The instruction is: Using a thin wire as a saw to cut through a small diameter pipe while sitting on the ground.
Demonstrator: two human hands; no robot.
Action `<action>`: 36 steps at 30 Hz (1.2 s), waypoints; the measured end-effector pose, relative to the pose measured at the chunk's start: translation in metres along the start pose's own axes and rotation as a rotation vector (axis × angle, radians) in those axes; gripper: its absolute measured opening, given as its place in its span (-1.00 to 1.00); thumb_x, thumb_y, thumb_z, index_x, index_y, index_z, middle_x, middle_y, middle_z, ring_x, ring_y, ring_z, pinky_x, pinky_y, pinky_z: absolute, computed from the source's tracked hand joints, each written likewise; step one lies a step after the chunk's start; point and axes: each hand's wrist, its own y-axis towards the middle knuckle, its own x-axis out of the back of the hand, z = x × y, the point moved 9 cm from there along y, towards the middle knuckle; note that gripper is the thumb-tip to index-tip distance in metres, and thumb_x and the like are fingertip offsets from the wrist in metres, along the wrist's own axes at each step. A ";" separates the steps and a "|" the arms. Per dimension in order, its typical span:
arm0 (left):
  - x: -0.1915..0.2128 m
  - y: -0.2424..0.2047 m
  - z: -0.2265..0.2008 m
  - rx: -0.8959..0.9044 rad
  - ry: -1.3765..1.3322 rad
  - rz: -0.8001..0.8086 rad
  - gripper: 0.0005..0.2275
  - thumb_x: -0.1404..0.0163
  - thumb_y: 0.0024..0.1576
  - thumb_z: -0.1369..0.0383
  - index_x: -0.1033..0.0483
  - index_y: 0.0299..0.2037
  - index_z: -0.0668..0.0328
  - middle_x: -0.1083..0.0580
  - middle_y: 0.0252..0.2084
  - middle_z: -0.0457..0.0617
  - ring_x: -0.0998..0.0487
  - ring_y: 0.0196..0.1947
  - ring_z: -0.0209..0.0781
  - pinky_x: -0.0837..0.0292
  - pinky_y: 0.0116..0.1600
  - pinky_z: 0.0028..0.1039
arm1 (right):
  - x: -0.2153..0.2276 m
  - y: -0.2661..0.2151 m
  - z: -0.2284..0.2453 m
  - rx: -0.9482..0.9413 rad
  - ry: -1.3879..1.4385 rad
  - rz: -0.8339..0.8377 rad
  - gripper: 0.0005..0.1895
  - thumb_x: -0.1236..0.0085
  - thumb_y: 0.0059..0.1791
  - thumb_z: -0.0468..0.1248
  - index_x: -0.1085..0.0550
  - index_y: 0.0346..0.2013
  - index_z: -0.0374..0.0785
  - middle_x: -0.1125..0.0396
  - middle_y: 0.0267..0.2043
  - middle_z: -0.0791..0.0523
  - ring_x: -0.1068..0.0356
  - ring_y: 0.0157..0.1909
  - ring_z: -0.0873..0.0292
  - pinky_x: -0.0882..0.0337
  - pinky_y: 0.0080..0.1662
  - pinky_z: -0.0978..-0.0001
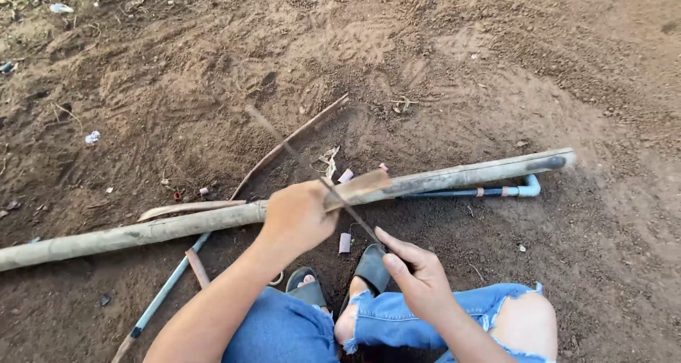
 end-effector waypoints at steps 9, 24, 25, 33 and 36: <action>-0.018 -0.003 0.013 0.101 0.052 0.100 -0.84 -0.15 0.06 0.24 -0.63 -0.43 0.13 -0.57 -0.50 0.04 -0.59 -0.59 0.05 -0.49 -0.44 -0.20 | -0.005 0.007 0.013 0.032 -0.019 0.028 -0.53 -0.17 0.02 -0.28 -0.57 0.23 -0.30 -0.64 0.04 0.03 -0.54 -0.15 0.25 -0.49 -0.13 0.46; -0.009 -0.003 0.052 0.300 0.086 0.102 -0.86 -0.21 0.00 0.25 -0.76 -0.30 -0.02 -0.63 -0.34 -0.01 -0.67 -0.43 0.03 -0.59 -0.23 -0.23 | -0.004 0.000 0.015 0.050 -0.161 0.023 -0.53 -0.14 -0.02 -0.29 -0.60 0.20 -0.22 -0.66 0.03 0.06 -0.61 -0.16 0.22 -0.55 -0.12 0.43; -0.010 -0.002 0.043 0.244 0.080 0.113 -0.87 -0.16 0.04 0.25 -0.72 -0.31 0.01 -0.63 -0.37 -0.02 -0.66 -0.50 -0.02 -0.58 -0.33 -0.25 | -0.004 0.001 0.011 0.037 -0.152 0.020 -0.53 -0.15 -0.03 -0.30 -0.60 0.19 -0.22 -0.67 0.03 0.05 -0.62 -0.14 0.22 -0.56 -0.10 0.43; -0.011 -0.004 0.054 0.229 0.021 -0.030 -0.84 -0.16 -0.03 0.24 -0.63 -0.39 0.12 -0.60 -0.42 0.12 -0.61 -0.46 0.26 -0.52 -0.32 -0.07 | -0.005 0.011 0.022 0.034 -0.161 0.039 -0.51 -0.16 -0.04 -0.30 -0.60 0.20 -0.22 -0.66 0.08 0.03 -0.66 -0.03 0.17 -0.57 -0.01 0.40; -0.006 -0.006 0.056 0.295 0.010 -0.058 -0.88 -0.17 0.00 0.24 -0.64 -0.39 0.06 -0.62 -0.43 0.00 -0.65 -0.49 0.12 -0.56 -0.31 -0.18 | 0.002 0.007 -0.015 -0.089 -0.155 0.054 -0.51 -0.18 -0.05 -0.29 -0.62 0.19 -0.18 -0.66 0.15 0.08 -0.68 0.05 0.20 -0.60 0.03 0.38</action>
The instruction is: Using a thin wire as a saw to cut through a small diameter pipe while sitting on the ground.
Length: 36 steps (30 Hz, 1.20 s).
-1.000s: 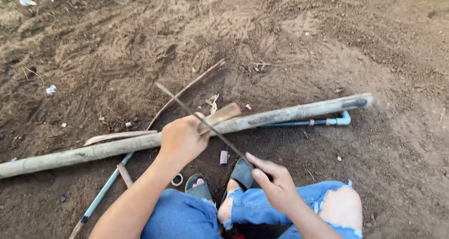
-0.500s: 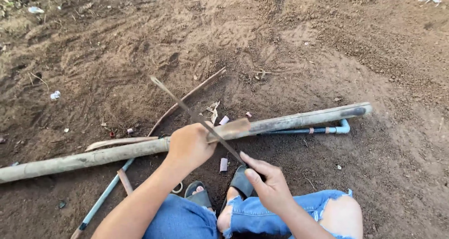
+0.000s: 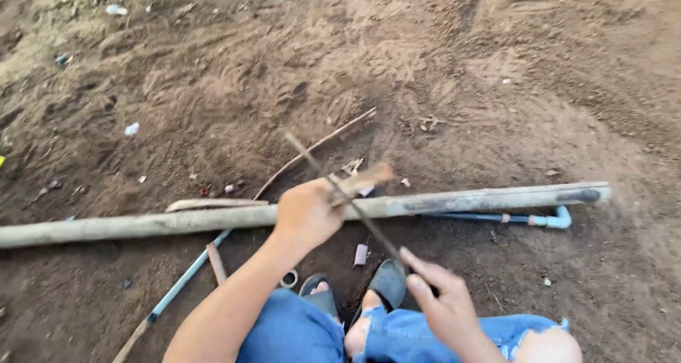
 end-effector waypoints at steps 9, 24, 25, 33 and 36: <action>-0.021 0.011 0.018 0.012 -0.014 0.143 -0.86 -0.14 0.04 0.30 -0.64 -0.37 0.21 -0.61 -0.46 0.05 -0.66 -0.53 0.02 -0.59 -0.36 -0.23 | 0.003 0.002 -0.001 -0.027 -0.029 -0.047 -0.51 -0.20 -0.03 -0.28 -0.61 0.22 -0.18 -0.62 0.22 0.10 -0.64 0.13 0.23 -0.54 0.12 0.41; -0.043 0.006 -0.028 -0.165 0.008 0.239 -0.88 -0.13 0.01 0.24 -0.61 -0.34 0.02 -0.62 -0.38 0.10 -0.65 -0.37 0.27 -0.53 -0.27 -0.06 | 0.005 0.014 0.044 0.124 -0.045 -0.093 -0.57 -0.14 -0.01 -0.27 -0.61 0.16 -0.22 -0.67 0.02 0.07 -0.64 -0.12 0.20 -0.56 -0.10 0.42; -0.045 0.005 -0.029 -0.139 0.072 0.324 -0.86 -0.10 0.07 0.22 -0.63 -0.30 0.03 -0.63 -0.37 0.07 -0.67 -0.38 0.20 -0.57 -0.24 -0.10 | 0.002 0.014 0.048 0.141 -0.037 -0.084 -0.57 -0.15 0.00 -0.25 -0.60 0.17 -0.23 -0.66 0.02 0.06 -0.64 -0.13 0.20 -0.56 -0.11 0.41; -0.041 0.007 -0.001 0.031 0.008 0.286 -0.83 -0.07 0.11 0.17 -0.63 -0.29 0.02 -0.65 -0.32 0.13 -0.65 -0.28 0.30 -0.54 -0.16 0.00 | 0.002 0.008 0.042 0.103 0.002 -0.050 -0.56 -0.13 0.02 -0.22 -0.59 0.19 -0.22 -0.65 0.08 0.06 -0.65 -0.06 0.21 -0.58 -0.06 0.43; -0.028 0.010 0.002 0.036 -0.031 0.213 -0.84 -0.12 0.06 0.21 -0.65 -0.35 0.08 -0.64 -0.36 0.11 -0.65 -0.33 0.25 -0.56 -0.18 -0.07 | 0.000 0.006 0.048 0.115 0.051 -0.061 -0.56 -0.12 0.02 -0.25 -0.59 0.19 -0.24 -0.63 0.14 0.05 -0.65 0.04 0.19 -0.57 0.03 0.42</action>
